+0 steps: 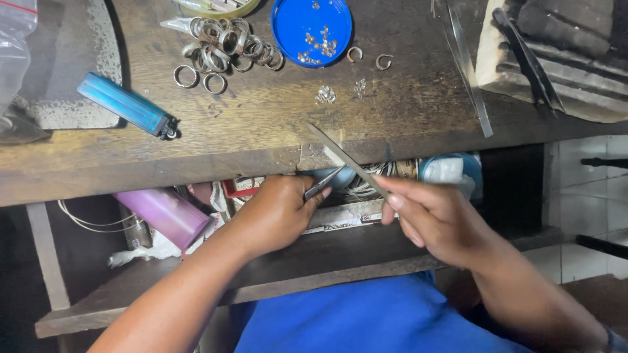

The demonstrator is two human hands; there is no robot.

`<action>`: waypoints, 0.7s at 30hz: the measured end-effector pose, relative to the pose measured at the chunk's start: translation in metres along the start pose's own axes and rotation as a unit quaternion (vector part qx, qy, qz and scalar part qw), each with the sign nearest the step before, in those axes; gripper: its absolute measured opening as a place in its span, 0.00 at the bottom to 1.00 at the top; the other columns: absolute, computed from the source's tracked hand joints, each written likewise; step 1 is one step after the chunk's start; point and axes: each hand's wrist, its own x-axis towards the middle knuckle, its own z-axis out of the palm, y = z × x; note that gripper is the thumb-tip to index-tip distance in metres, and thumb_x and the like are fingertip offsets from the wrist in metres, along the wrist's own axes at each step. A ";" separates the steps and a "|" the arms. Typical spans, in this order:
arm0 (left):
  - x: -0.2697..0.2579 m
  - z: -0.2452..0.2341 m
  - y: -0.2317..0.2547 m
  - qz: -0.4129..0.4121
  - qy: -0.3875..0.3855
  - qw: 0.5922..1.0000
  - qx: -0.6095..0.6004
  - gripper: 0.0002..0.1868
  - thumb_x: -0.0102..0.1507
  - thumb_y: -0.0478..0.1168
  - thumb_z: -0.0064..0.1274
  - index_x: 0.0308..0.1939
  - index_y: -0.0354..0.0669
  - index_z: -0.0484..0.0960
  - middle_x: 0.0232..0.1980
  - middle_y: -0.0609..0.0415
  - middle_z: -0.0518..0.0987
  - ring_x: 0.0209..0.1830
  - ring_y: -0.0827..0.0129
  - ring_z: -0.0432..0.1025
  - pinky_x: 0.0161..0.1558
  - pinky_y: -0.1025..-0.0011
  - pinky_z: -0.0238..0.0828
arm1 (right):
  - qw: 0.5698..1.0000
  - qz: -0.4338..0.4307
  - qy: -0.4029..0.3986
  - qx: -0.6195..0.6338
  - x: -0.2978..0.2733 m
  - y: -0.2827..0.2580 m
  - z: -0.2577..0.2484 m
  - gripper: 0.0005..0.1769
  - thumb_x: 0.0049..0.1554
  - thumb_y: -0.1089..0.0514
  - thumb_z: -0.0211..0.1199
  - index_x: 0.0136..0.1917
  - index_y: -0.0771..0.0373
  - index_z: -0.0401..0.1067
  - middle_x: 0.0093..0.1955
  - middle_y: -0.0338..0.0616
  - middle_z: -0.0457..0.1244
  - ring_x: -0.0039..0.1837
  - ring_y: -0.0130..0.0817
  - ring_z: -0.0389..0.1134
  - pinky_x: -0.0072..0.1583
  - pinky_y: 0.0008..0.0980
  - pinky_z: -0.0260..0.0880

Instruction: File small metal rings while holding them with pliers at a workbench

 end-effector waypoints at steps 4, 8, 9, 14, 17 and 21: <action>-0.010 -0.007 0.001 0.037 -0.004 0.999 0.030 0.16 0.57 0.44 0.44 0.18 0.37 0.73 0.17 0.39 0.72 0.25 0.44 0.70 0.26 0.63 0.65 | 0.997 -0.075 0.021 0.011 0.017 -0.028 -0.007 0.17 0.52 0.67 0.45 0.54 0.74 0.63 0.27 0.52 0.63 0.17 0.23 0.55 0.23 0.21 0.55; -0.016 -0.005 -0.002 0.200 -0.013 0.973 0.110 0.11 0.59 0.43 0.45 0.25 0.41 0.72 0.16 0.45 0.71 0.17 0.52 0.66 0.22 0.64 0.55 | 0.979 -0.153 -0.020 -0.136 0.023 -0.045 -0.019 0.22 0.50 0.66 0.54 0.59 0.68 0.59 0.38 0.43 0.63 0.26 0.20 0.55 0.30 0.17 0.59; -0.017 -0.005 0.001 0.218 -0.020 0.972 0.088 0.09 0.58 0.41 0.45 0.25 0.41 0.72 0.15 0.48 0.70 0.14 0.57 0.66 0.21 0.66 0.55 | 0.969 -0.189 -0.043 -0.155 0.025 -0.045 -0.021 0.24 0.48 0.68 0.59 0.58 0.66 0.60 0.41 0.44 0.64 0.30 0.18 0.57 0.33 0.16 0.59; -0.018 -0.003 -0.001 0.247 -0.032 0.962 0.116 0.07 0.56 0.37 0.43 0.24 0.41 0.70 0.19 0.48 0.71 0.18 0.55 0.67 0.22 0.63 0.57 | 0.976 -0.184 -0.077 -0.088 0.023 -0.027 -0.010 0.26 0.48 0.69 0.59 0.60 0.62 0.59 0.43 0.41 0.63 0.30 0.17 0.50 0.33 0.15 0.52; -0.020 0.000 0.000 0.243 -0.048 0.964 0.100 0.08 0.57 0.37 0.43 0.23 0.41 0.70 0.19 0.50 0.71 0.17 0.58 0.67 0.22 0.65 0.57 | 0.974 -0.201 -0.070 -0.080 0.018 -0.018 -0.007 0.28 0.48 0.69 0.61 0.61 0.62 0.57 0.44 0.41 0.63 0.29 0.18 0.49 0.31 0.15 0.52; -0.018 0.001 0.000 0.251 -0.056 0.962 0.097 0.08 0.58 0.38 0.42 0.25 0.40 0.70 0.20 0.49 0.72 0.19 0.57 0.67 0.23 0.65 0.58 | 0.967 -0.235 -0.072 -0.070 0.020 -0.015 -0.008 0.28 0.48 0.69 0.62 0.61 0.63 0.57 0.43 0.43 0.64 0.28 0.17 0.52 0.31 0.13 0.53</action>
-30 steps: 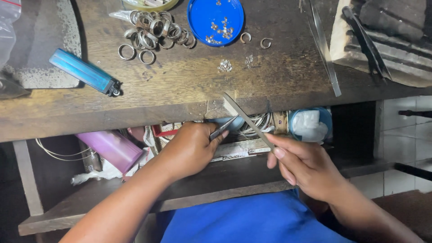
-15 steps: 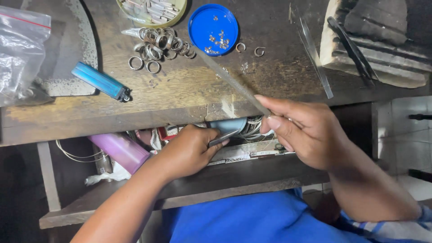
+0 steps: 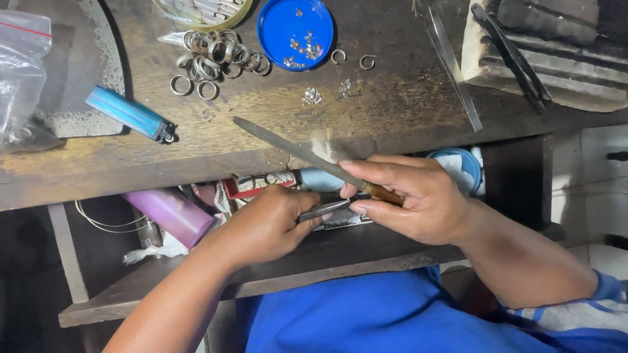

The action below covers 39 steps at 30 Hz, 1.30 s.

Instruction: File small metal rings while holding them with pliers at a workbench

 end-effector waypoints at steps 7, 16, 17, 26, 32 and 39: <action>0.001 -0.002 0.005 0.001 -0.001 1.000 -0.003 0.12 0.60 0.44 0.42 0.26 0.40 0.71 0.19 0.49 0.71 0.17 0.56 0.66 0.23 0.64 0.56 | 1.000 -0.013 0.006 -0.014 0.001 0.000 0.002 0.25 0.49 0.70 0.60 0.59 0.64 0.58 0.42 0.46 0.64 0.40 0.26 0.67 0.39 0.15 0.68; 0.002 -0.005 0.005 -0.038 -0.028 0.999 -0.004 0.13 0.60 0.46 0.41 0.27 0.42 0.71 0.17 0.50 0.69 0.15 0.57 0.65 0.21 0.65 0.55 | 1.000 0.009 0.012 0.011 -0.002 0.007 0.003 0.27 0.48 0.71 0.61 0.60 0.64 0.57 0.41 0.44 0.62 0.33 0.20 0.58 0.32 0.13 0.57; 0.002 -0.005 0.005 -0.035 -0.029 0.999 -0.006 0.13 0.60 0.46 0.41 0.27 0.42 0.71 0.17 0.50 0.69 0.15 0.57 0.65 0.21 0.65 0.55 | 1.000 0.009 0.008 0.014 -0.001 0.007 0.003 0.28 0.48 0.71 0.61 0.60 0.64 0.57 0.41 0.44 0.62 0.35 0.21 0.60 0.33 0.12 0.59; 0.003 -0.005 0.005 -0.028 -0.028 0.999 -0.012 0.13 0.60 0.46 0.40 0.28 0.41 0.72 0.20 0.50 0.71 0.17 0.55 0.66 0.23 0.64 0.56 | 0.999 0.022 0.008 0.032 -0.002 0.007 0.005 0.28 0.48 0.71 0.61 0.61 0.65 0.56 0.41 0.45 0.61 0.36 0.22 0.62 0.34 0.13 0.60; 0.002 -0.005 0.005 -0.020 -0.022 1.000 -0.010 0.13 0.60 0.46 0.40 0.28 0.41 0.72 0.19 0.48 0.71 0.17 0.54 0.65 0.22 0.63 0.55 | 0.999 0.028 0.013 0.042 -0.002 0.007 0.006 0.29 0.47 0.72 0.61 0.60 0.66 0.56 0.41 0.46 0.61 0.40 0.24 0.64 0.38 0.13 0.65; 0.003 -0.003 0.003 -0.019 -0.021 1.000 -0.006 0.13 0.60 0.45 0.41 0.27 0.41 0.72 0.21 0.49 0.72 0.19 0.54 0.67 0.23 0.63 0.57 | 0.998 0.035 0.014 0.042 -0.003 0.009 0.007 0.29 0.47 0.72 0.61 0.61 0.65 0.56 0.41 0.45 0.61 0.36 0.21 0.61 0.35 0.12 0.62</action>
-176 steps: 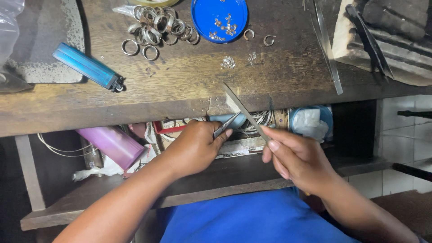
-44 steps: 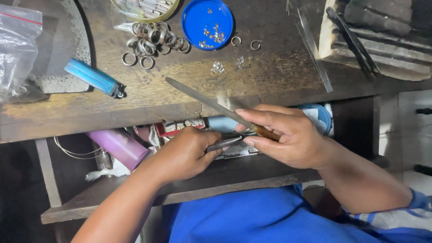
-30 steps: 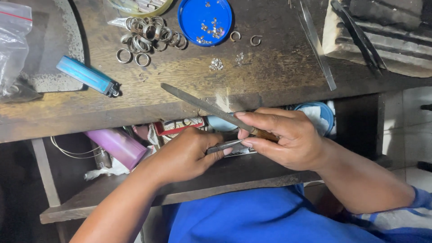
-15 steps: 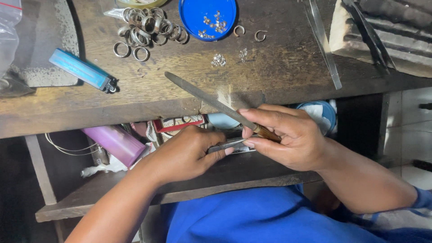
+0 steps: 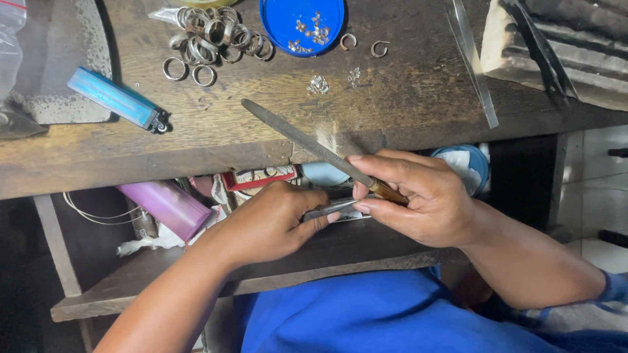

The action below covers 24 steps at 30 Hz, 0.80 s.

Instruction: File small metal rings while holding them with pliers at a workbench

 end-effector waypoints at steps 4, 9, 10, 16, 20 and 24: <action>0.002 0.006 -0.006 -0.002 0.015 1.000 0.003 0.13 0.60 0.45 0.41 0.29 0.39 0.72 0.22 0.46 0.73 0.21 0.51 0.68 0.24 0.62 0.58 | 1.000 0.003 0.015 -0.024 0.002 0.001 0.001 0.29 0.47 0.71 0.62 0.61 0.66 0.57 0.43 0.45 0.60 0.36 0.20 0.59 0.35 0.13 0.60; 0.005 0.013 -0.019 -0.107 0.091 0.990 -0.029 0.14 0.60 0.45 0.43 0.23 0.39 0.72 0.19 0.48 0.73 0.20 0.61 0.69 0.26 0.69 0.59 | 0.992 0.089 0.087 -0.036 0.006 0.001 -0.001 0.28 0.46 0.71 0.61 0.60 0.70 0.58 0.44 0.47 0.61 0.45 0.26 0.64 0.47 0.19 0.67; 0.006 0.012 -0.019 -0.105 0.093 0.990 -0.027 0.14 0.60 0.45 0.43 0.23 0.39 0.72 0.19 0.48 0.73 0.20 0.61 0.69 0.26 0.69 0.59 | 0.992 0.086 0.087 -0.038 0.006 -0.003 -0.003 0.28 0.46 0.71 0.61 0.60 0.70 0.58 0.44 0.47 0.61 0.45 0.26 0.64 0.47 0.19 0.67; 0.009 0.011 -0.018 -0.172 0.081 0.981 -0.025 0.20 0.61 0.47 0.43 0.18 0.40 0.66 0.15 0.49 0.68 0.16 0.61 0.60 0.25 0.66 0.54 | 0.979 0.186 0.081 -0.009 -0.017 -0.014 -0.006 0.24 0.51 0.66 0.49 0.61 0.71 0.56 0.38 0.48 0.63 0.22 0.23 0.53 0.27 0.19 0.59; 0.009 0.011 -0.021 -0.162 0.089 0.982 -0.039 0.18 0.60 0.46 0.43 0.19 0.39 0.69 0.18 0.48 0.72 0.19 0.60 0.66 0.27 0.67 0.57 | 0.956 0.271 0.094 0.063 -0.047 -0.011 -0.004 0.22 0.53 0.64 0.44 0.61 0.68 0.58 0.35 0.49 0.63 0.19 0.24 0.52 0.24 0.19 0.54; 0.009 0.014 -0.026 -0.129 0.106 0.986 -0.029 0.16 0.59 0.45 0.43 0.23 0.38 0.73 0.23 0.44 0.75 0.26 0.54 0.71 0.30 0.66 0.60 | 0.947 0.258 0.115 0.155 -0.073 -0.002 -0.003 0.21 0.53 0.67 0.44 0.61 0.62 0.59 0.36 0.54 0.64 0.19 0.24 0.52 0.23 0.17 0.54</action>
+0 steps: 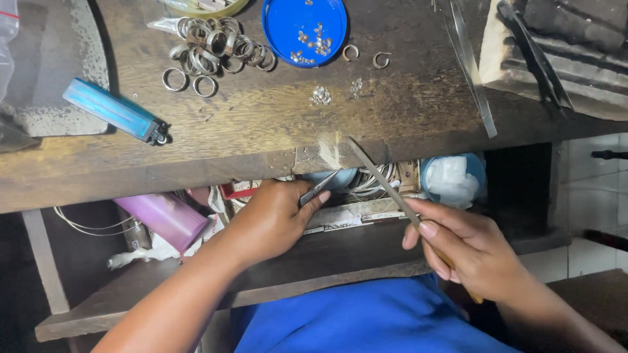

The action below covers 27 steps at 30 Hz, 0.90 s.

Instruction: File small metal rings while holding them with pliers at a workbench

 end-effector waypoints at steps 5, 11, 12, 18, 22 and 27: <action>0.001 -0.001 0.003 -0.028 -0.020 0.999 -0.001 0.18 0.61 0.46 0.42 0.19 0.40 0.69 0.17 0.48 0.71 0.17 0.58 0.66 0.26 0.66 0.57 | 0.999 0.017 -0.042 -0.006 0.006 -0.002 0.005 0.21 0.53 0.66 0.44 0.61 0.62 0.58 0.34 0.54 0.64 0.18 0.23 0.51 0.21 0.16 0.55; 0.000 0.003 0.001 -0.017 -0.015 1.000 -0.016 0.19 0.61 0.44 0.43 0.17 0.40 0.67 0.15 0.50 0.70 0.16 0.64 0.64 0.26 0.68 0.56 | 0.998 -0.005 -0.033 -0.046 0.033 -0.004 0.025 0.21 0.54 0.65 0.44 0.62 0.63 0.57 0.34 0.51 0.63 0.19 0.22 0.51 0.26 0.18 0.55; 0.000 0.004 0.001 -0.006 -0.009 1.000 -0.022 0.19 0.61 0.43 0.43 0.16 0.40 0.65 0.15 0.51 0.69 0.16 0.66 0.62 0.26 0.68 0.56 | 0.997 -0.016 -0.033 -0.071 0.037 -0.006 0.027 0.21 0.54 0.64 0.44 0.62 0.63 0.57 0.34 0.51 0.63 0.20 0.21 0.52 0.28 0.18 0.57; 0.001 0.006 -0.001 -0.037 -0.026 0.998 -0.041 0.19 0.61 0.44 0.42 0.16 0.42 0.65 0.14 0.54 0.65 0.15 0.69 0.58 0.25 0.69 0.55 | 0.995 0.009 -0.010 -0.096 0.008 -0.004 0.019 0.20 0.53 0.64 0.45 0.61 0.60 0.59 0.32 0.46 0.63 0.19 0.20 0.52 0.24 0.17 0.56; 0.000 0.002 0.002 -0.059 -0.044 0.997 -0.035 0.21 0.62 0.45 0.42 0.16 0.42 0.64 0.13 0.54 0.64 0.14 0.68 0.58 0.24 0.68 0.54 | 0.996 -0.013 -0.013 -0.089 0.012 -0.003 0.022 0.21 0.54 0.64 0.45 0.61 0.56 0.59 0.32 0.46 0.63 0.19 0.20 0.52 0.25 0.16 0.55; -0.001 0.001 0.006 -0.052 -0.038 0.997 -0.046 0.19 0.61 0.45 0.42 0.16 0.41 0.66 0.15 0.54 0.67 0.17 0.68 0.60 0.27 0.69 0.56 | 0.993 -0.014 -0.005 -0.121 0.038 -0.011 0.036 0.21 0.54 0.63 0.45 0.61 0.62 0.58 0.32 0.48 0.63 0.20 0.21 0.52 0.28 0.18 0.58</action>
